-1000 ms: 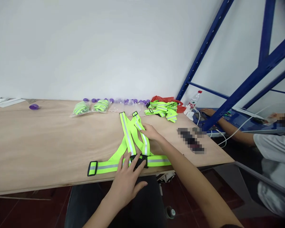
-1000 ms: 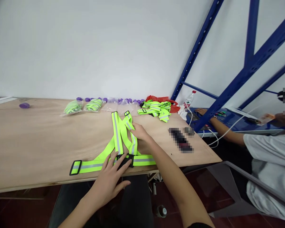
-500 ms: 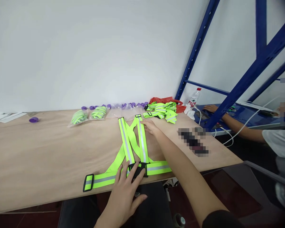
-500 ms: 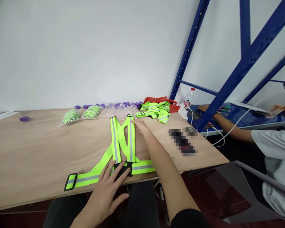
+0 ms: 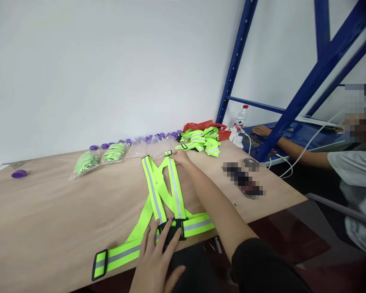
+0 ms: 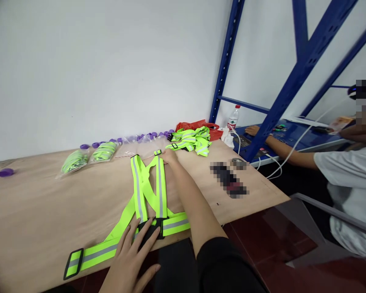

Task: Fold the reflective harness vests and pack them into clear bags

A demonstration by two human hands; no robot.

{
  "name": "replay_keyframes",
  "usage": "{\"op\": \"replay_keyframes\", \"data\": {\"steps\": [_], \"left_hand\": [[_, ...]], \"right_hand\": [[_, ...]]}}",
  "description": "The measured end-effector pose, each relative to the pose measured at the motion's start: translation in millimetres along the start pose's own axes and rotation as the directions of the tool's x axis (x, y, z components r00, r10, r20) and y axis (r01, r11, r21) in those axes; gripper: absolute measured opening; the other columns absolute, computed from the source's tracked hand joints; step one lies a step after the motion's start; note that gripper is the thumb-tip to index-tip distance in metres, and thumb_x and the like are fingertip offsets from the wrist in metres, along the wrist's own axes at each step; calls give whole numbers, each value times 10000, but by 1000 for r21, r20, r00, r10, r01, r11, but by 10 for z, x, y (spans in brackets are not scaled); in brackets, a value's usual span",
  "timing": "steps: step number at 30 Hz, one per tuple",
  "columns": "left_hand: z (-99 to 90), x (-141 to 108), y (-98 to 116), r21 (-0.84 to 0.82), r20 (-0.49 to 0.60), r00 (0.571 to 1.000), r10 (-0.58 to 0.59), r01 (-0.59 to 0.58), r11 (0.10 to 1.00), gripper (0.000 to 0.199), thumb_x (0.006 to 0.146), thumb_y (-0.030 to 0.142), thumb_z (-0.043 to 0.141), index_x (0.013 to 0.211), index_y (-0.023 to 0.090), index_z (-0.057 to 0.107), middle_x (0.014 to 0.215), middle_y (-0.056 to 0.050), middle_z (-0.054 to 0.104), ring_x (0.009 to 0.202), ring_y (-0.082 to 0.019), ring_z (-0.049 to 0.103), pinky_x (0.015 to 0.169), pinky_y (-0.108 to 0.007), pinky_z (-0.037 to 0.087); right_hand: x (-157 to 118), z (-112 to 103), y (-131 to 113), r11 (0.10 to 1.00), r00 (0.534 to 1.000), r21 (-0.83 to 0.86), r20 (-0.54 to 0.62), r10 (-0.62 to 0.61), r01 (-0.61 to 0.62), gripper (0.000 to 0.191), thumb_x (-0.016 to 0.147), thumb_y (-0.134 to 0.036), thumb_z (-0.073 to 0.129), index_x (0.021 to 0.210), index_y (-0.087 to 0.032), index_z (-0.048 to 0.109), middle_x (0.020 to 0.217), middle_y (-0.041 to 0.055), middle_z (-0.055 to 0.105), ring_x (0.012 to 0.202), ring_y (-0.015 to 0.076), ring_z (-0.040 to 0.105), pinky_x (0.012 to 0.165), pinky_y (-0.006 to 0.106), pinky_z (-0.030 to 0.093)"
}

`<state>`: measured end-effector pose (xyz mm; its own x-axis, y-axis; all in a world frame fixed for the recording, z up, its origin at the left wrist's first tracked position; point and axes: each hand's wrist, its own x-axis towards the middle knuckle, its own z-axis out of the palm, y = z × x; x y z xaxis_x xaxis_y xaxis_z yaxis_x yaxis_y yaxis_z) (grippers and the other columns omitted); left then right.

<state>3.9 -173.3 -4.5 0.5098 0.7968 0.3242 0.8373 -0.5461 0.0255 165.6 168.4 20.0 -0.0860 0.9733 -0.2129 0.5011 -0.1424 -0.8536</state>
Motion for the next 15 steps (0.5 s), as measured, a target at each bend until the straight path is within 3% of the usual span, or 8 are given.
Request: {"op": "replay_keyframes", "data": {"steps": [8,12,15], "left_hand": [[22,12,30,-1,6,999,-42,42,999,738,898,322,607,1567,362,298,1623,8,318,1453,-419,293,1057,-562,450],[-19,28,61,-2,34,997,-64,64,998,739,894,309,630,1559,367,313,1634,7,294,1469,-411,264,1073,-565,438],[-31,37,68,-8,27,997,-77,77,997,707,906,306,626,1550,358,338,1629,-5,310,1476,-410,246,1082,-579,425]], "right_hand": [[-217,-97,-146,919,971,-351,-89,-223,179,319,963,-360,618,1218,-168,615,1210,89,639,1036,222,649,892,431,555],[-620,-91,-200,804,882,-459,-86,-463,377,367,973,-358,595,1292,-180,576,1334,103,574,1151,258,598,969,478,513],[-1009,77,-193,660,788,-504,71,-611,558,334,977,-320,572,1281,-181,583,1352,85,580,1247,265,540,1075,431,421]]}}
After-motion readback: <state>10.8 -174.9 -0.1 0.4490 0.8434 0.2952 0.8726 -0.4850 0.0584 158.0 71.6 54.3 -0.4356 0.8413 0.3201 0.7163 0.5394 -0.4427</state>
